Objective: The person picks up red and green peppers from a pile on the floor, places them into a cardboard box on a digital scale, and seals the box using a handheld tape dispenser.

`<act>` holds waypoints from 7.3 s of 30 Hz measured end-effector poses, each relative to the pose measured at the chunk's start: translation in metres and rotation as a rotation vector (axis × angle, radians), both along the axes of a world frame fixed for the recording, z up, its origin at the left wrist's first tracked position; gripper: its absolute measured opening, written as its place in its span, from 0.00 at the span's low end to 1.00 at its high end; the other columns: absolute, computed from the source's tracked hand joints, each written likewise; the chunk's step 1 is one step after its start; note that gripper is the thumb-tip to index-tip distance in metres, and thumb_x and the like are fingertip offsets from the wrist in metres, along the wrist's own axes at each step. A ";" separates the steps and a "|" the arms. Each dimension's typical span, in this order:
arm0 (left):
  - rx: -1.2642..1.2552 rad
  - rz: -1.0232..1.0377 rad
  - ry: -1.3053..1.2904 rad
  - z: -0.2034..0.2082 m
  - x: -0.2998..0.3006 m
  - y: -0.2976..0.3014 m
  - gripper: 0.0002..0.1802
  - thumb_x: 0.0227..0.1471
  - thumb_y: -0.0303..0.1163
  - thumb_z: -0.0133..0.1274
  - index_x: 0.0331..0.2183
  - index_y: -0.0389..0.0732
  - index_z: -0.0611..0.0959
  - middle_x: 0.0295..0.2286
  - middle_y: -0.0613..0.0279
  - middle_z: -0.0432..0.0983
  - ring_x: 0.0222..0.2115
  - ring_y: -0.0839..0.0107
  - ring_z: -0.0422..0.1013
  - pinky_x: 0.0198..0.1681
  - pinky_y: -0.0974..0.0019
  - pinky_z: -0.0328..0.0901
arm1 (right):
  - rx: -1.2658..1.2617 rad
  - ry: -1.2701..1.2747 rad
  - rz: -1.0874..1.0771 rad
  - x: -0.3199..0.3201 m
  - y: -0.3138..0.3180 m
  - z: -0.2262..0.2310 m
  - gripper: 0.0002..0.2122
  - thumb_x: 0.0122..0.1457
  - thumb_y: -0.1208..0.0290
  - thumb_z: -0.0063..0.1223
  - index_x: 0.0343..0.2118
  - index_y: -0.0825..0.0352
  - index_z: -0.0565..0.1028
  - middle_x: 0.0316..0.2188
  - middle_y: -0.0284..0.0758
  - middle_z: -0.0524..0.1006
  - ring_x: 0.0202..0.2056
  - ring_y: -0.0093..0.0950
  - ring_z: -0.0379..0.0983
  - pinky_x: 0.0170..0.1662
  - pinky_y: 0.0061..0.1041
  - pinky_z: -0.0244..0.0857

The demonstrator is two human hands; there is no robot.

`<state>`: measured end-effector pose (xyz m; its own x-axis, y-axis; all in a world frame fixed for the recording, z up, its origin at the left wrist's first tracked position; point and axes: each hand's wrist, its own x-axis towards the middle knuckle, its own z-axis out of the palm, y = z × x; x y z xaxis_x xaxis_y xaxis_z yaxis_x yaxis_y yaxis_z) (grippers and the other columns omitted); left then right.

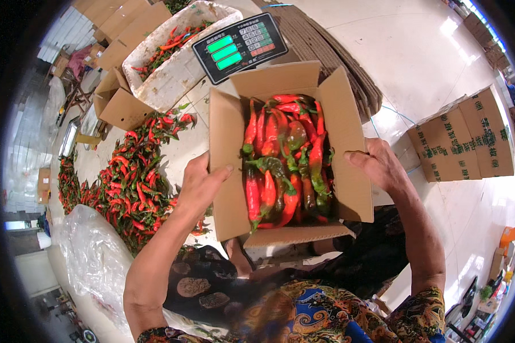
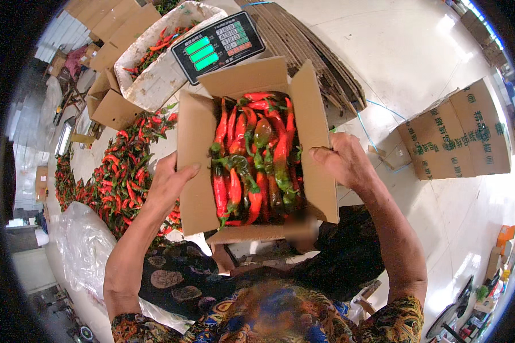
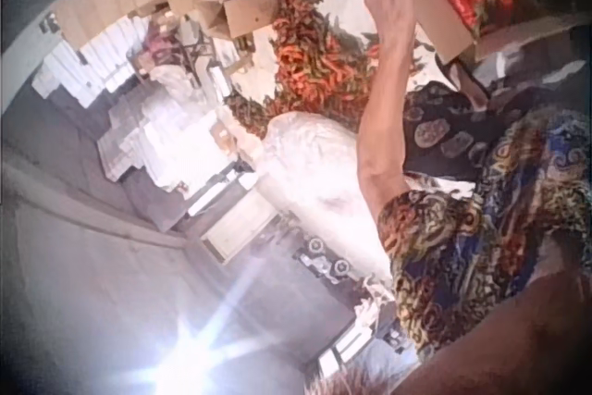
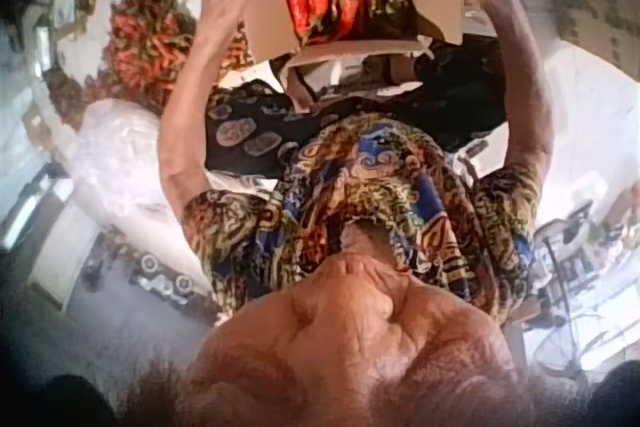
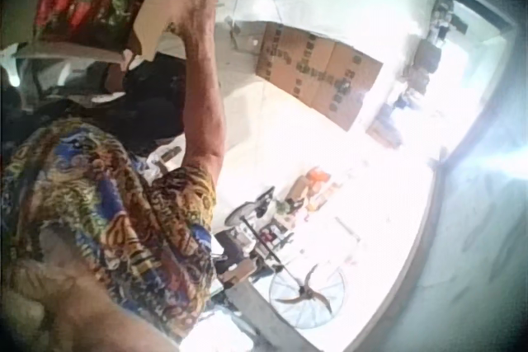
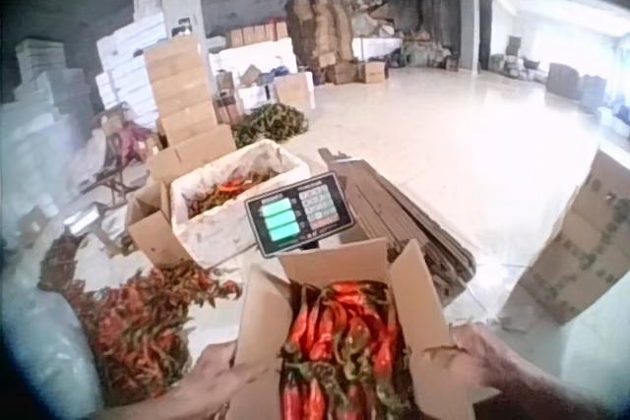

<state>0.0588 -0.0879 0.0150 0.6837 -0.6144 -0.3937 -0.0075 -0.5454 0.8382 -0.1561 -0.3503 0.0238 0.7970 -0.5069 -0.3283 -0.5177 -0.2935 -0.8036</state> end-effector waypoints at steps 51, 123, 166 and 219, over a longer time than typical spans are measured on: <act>0.110 -0.034 0.121 -0.027 0.013 -0.019 0.20 0.49 0.31 0.55 0.42 0.29 0.76 0.34 0.56 0.76 0.34 0.69 0.72 0.40 0.63 0.68 | -0.407 0.156 0.234 0.024 0.003 -0.010 0.11 0.51 0.69 0.42 0.29 0.72 0.73 0.26 0.55 0.74 0.32 0.53 0.72 0.35 0.44 0.67; 0.124 -0.590 -1.276 -0.019 0.051 -0.117 0.16 0.44 0.26 0.57 0.39 0.43 0.76 0.31 0.55 0.67 0.31 0.53 0.71 0.33 0.53 0.67 | -0.702 0.001 0.243 -0.002 0.018 0.028 0.10 0.54 0.70 0.55 0.35 0.69 0.71 0.35 0.44 0.71 0.39 0.44 0.71 0.40 0.43 0.68; 0.398 -0.581 -0.995 -0.042 0.033 -0.143 0.14 0.48 0.36 0.57 0.37 0.41 0.80 0.34 0.49 0.77 0.37 0.50 0.73 0.41 0.52 0.69 | -0.627 0.022 0.344 -0.004 0.017 0.029 0.13 0.47 0.80 0.51 0.39 0.71 0.71 0.38 0.45 0.70 0.43 0.44 0.69 0.43 0.42 0.68; -0.134 -0.624 -1.005 -0.050 0.011 -0.156 0.14 0.45 0.28 0.57 0.38 0.37 0.81 0.36 0.53 0.74 0.41 0.54 0.69 0.47 0.57 0.65 | -0.708 0.147 0.405 0.001 0.017 0.021 0.10 0.52 0.75 0.51 0.37 0.70 0.71 0.32 0.46 0.76 0.37 0.44 0.75 0.40 0.41 0.69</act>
<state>0.0703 -0.2444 -0.0354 0.2169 -0.9461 0.2406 -0.9270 -0.1224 0.3545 -0.1551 -0.3336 0.0445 0.9362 -0.3159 -0.1541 -0.3485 -0.8911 -0.2908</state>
